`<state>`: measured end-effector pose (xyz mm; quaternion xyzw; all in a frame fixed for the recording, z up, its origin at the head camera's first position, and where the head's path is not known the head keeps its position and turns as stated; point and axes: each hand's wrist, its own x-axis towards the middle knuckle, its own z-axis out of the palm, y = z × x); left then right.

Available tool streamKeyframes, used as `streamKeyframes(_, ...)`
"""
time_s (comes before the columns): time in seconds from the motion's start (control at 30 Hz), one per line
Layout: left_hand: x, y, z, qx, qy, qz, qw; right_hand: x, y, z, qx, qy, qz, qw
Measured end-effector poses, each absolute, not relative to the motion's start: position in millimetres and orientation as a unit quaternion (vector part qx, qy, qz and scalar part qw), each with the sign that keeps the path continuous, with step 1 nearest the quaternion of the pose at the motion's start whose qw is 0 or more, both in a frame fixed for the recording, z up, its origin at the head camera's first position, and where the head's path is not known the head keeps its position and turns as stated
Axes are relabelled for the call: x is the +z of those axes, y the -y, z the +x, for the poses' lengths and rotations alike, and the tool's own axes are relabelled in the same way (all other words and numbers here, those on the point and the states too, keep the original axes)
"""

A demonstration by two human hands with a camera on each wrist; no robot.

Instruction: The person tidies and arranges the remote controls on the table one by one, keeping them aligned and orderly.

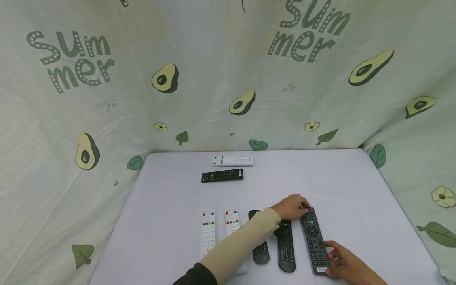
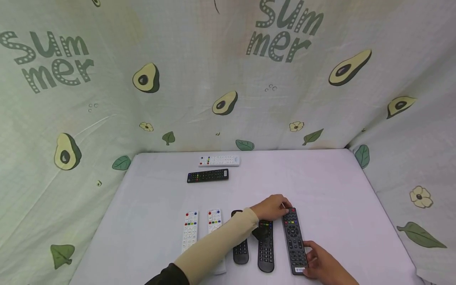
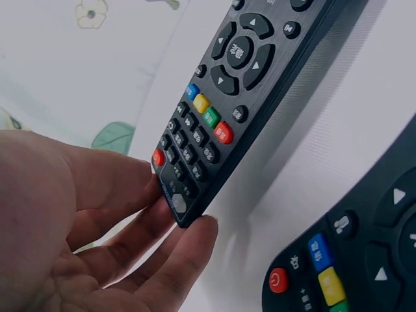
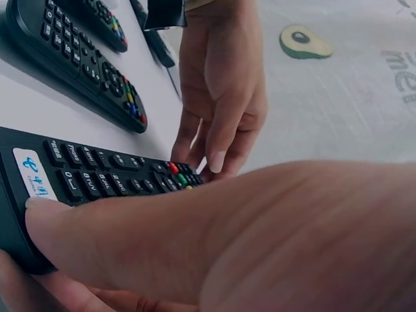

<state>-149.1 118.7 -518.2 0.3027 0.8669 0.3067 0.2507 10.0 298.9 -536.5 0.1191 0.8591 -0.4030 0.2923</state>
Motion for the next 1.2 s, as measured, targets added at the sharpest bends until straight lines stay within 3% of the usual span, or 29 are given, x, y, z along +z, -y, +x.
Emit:
streamKeyframes(0.23,-521,-118,-147,0.283,-0.868,0.321,0.253,-535,-297,12,-0.393,-0.858,0.130,0.304)
streamKeyframes(0.7,-519,-114,-143,0.272,-0.863,0.335,0.261,-534,-301,8,-0.375,-0.884,0.082,0.267)
streamKeyframes(1.2,-520,-66,-161,0.347,-0.852,0.309,0.241,-509,-300,-18,-0.326,-0.915,0.047,0.235)
